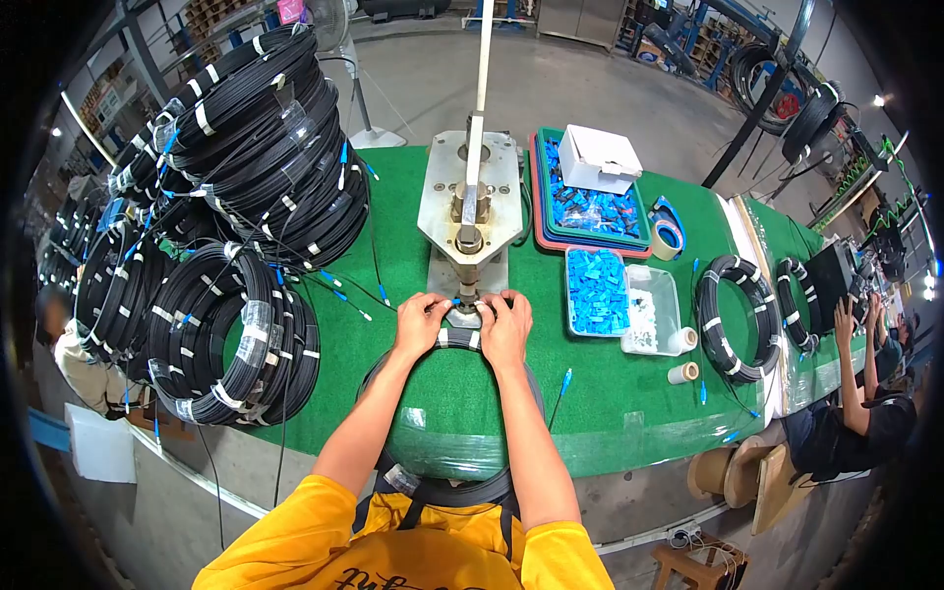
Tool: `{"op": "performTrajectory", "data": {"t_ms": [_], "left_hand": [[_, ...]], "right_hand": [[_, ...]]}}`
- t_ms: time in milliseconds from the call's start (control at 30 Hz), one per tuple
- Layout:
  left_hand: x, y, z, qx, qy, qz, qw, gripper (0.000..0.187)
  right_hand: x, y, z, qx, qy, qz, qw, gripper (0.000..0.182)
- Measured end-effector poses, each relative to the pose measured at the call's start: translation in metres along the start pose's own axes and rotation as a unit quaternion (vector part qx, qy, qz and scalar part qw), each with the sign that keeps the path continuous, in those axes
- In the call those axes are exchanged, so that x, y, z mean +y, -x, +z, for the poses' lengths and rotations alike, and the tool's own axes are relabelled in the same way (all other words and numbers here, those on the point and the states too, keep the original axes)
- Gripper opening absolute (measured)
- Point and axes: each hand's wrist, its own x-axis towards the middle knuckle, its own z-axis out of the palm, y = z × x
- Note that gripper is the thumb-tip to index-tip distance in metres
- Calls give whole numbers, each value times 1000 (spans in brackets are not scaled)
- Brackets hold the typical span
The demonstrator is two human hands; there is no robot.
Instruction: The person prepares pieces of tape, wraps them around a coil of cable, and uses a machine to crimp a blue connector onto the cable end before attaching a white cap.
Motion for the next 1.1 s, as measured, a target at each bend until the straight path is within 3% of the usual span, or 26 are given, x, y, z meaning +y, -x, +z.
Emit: {"op": "performTrajectory", "data": {"t_ms": [133, 300, 533, 867, 1100], "left_hand": [[8, 5, -3, 1, 0, 8, 1000, 17], [22, 17, 0, 18, -170, 29, 985, 21], [18, 29, -1, 29, -287, 73, 955, 20], [23, 22, 0, -15, -226, 24, 974, 21], [19, 10, -4, -56, -224, 63, 971, 23]], "right_hand": [[-2, 0, -1, -1, -6, -4, 1000, 17], [2, -1, 2, 0, -30, 1, 1000, 15], [0, -2, 1, -11, -28, 11, 999, 14], [-5, -2, -1, -26, -28, 18, 999, 13], [-3, -1, -1, -14, -51, 18, 998, 12]]}}
